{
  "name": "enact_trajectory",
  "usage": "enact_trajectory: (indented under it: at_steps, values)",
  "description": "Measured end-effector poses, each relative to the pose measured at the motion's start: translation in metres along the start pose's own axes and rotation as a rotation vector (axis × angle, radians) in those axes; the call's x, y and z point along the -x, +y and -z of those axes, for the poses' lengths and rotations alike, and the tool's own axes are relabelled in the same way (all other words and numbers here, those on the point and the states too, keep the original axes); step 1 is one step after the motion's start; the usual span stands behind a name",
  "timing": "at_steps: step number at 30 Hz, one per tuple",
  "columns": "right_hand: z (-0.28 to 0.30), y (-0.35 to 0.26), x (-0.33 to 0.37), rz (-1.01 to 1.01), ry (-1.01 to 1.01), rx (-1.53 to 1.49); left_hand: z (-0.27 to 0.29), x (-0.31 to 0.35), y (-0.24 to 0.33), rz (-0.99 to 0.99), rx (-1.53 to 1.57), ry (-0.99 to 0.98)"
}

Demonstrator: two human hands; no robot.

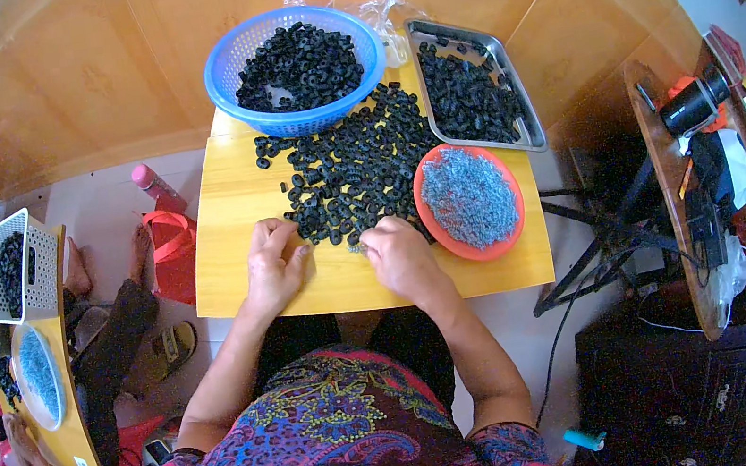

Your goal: The person assembles small plastic garment accessories by hand, inserting blue plastic inserts into black plastic housings.

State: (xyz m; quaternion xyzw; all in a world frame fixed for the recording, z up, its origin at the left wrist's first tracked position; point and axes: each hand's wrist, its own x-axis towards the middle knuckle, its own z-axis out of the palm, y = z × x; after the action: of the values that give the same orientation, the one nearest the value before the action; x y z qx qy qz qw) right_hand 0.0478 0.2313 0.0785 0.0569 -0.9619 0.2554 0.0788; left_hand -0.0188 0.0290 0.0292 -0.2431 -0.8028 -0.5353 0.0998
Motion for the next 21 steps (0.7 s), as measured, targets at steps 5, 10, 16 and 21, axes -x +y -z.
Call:
enact_trajectory:
  at_steps: [5,10,16,21]
  values:
    - [-0.007,0.001,0.004,0.046,0.080,0.076,-0.006,-0.002,0.008,-0.014,-0.048,0.023]
    - [-0.017,0.001,0.003,0.096,0.053,0.143,-0.015,0.003,0.012,-0.206,-0.043,-0.046]
    - [-0.017,0.001,0.004,0.103,0.038,0.120,-0.027,0.002,0.018,-0.216,-0.046,-0.190]
    - [-0.011,-0.007,0.002,0.078,0.070,-0.225,-0.029,0.002,0.015,-0.206,0.100,-0.174]
